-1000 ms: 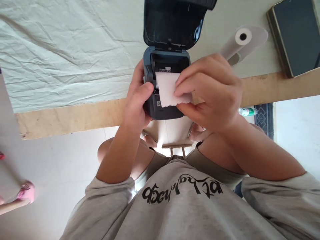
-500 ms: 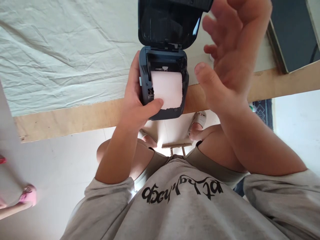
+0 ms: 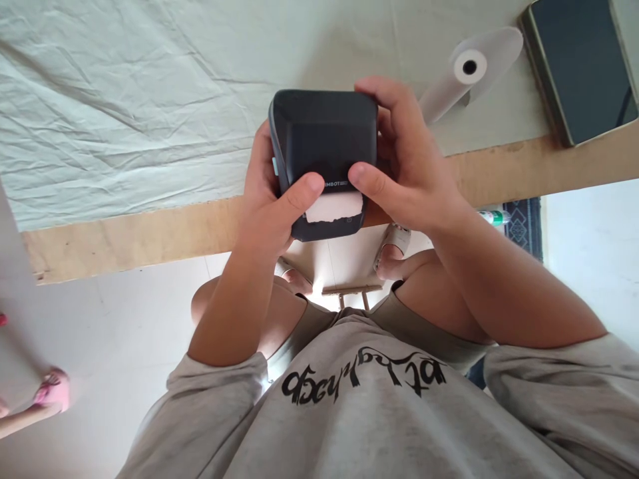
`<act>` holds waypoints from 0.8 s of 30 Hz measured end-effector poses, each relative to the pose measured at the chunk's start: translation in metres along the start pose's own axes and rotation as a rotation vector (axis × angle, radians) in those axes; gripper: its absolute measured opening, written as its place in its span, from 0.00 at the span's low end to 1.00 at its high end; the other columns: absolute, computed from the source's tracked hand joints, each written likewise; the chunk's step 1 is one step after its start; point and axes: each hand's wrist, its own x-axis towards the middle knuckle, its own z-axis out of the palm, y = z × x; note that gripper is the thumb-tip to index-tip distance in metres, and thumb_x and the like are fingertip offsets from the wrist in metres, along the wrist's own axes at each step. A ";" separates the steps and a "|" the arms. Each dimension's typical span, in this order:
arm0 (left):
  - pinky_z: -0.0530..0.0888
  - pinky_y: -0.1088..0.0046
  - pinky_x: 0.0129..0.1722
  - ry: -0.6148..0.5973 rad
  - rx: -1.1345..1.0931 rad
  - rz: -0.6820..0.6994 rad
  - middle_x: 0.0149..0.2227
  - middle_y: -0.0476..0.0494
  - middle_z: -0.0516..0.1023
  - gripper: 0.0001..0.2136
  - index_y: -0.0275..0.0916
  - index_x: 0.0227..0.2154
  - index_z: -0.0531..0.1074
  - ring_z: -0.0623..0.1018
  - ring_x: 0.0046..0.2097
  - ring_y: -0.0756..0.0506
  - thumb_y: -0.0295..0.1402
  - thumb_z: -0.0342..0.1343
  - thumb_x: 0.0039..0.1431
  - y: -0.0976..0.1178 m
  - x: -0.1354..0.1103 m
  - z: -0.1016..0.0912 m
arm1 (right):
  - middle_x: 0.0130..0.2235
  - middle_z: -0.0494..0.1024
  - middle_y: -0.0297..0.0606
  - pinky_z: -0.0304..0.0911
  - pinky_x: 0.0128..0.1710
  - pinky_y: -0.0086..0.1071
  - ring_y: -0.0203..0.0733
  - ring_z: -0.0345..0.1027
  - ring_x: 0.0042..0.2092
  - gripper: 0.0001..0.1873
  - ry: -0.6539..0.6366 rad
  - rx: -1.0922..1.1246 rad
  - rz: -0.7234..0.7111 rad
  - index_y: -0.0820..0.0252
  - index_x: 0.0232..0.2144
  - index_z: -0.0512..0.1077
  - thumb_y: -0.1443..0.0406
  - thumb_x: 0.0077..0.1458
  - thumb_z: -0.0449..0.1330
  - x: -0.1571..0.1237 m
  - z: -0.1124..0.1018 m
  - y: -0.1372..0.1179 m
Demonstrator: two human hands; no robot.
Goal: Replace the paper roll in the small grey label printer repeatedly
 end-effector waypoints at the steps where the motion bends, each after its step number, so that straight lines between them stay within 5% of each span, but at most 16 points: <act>1: 0.73 0.63 0.37 0.016 0.000 -0.016 0.42 0.45 0.71 0.23 0.49 0.48 0.64 0.76 0.42 0.43 0.42 0.60 0.48 0.000 -0.001 0.001 | 0.53 0.65 0.36 0.68 0.34 0.28 0.31 0.68 0.37 0.32 -0.020 0.053 0.018 0.48 0.57 0.49 0.53 0.53 0.56 0.000 0.000 0.000; 7: 0.73 0.66 0.34 0.024 -0.024 -0.082 0.39 0.47 0.72 0.21 0.50 0.46 0.65 0.77 0.40 0.43 0.40 0.61 0.47 0.003 -0.003 0.002 | 0.45 0.67 0.35 0.69 0.36 0.27 0.32 0.68 0.38 0.34 -0.056 0.110 0.056 0.48 0.59 0.48 0.56 0.53 0.56 -0.001 0.002 -0.004; 18: 0.72 0.68 0.33 0.056 -0.080 -0.114 0.36 0.47 0.73 0.21 0.45 0.46 0.65 0.76 0.37 0.45 0.38 0.61 0.48 0.009 -0.002 0.005 | 0.47 0.66 0.34 0.68 0.40 0.26 0.32 0.67 0.40 0.34 -0.029 0.053 0.044 0.48 0.59 0.49 0.53 0.53 0.57 0.001 0.004 -0.001; 21: 0.72 0.65 0.41 0.027 -0.174 -0.095 0.37 0.44 0.74 0.17 0.40 0.43 0.67 0.74 0.41 0.43 0.43 0.54 0.54 0.014 0.001 0.007 | 0.49 0.66 0.34 0.69 0.43 0.29 0.34 0.68 0.43 0.34 -0.025 0.066 0.032 0.47 0.59 0.49 0.52 0.53 0.56 0.001 0.004 0.000; 24: 0.71 0.67 0.41 0.029 -0.266 -0.090 0.30 0.45 0.72 0.13 0.36 0.38 0.70 0.72 0.36 0.47 0.35 0.43 0.58 0.017 0.004 0.009 | 0.55 0.63 0.33 0.69 0.48 0.32 0.37 0.67 0.49 0.35 0.001 0.056 0.049 0.45 0.59 0.49 0.49 0.52 0.56 0.000 0.004 -0.001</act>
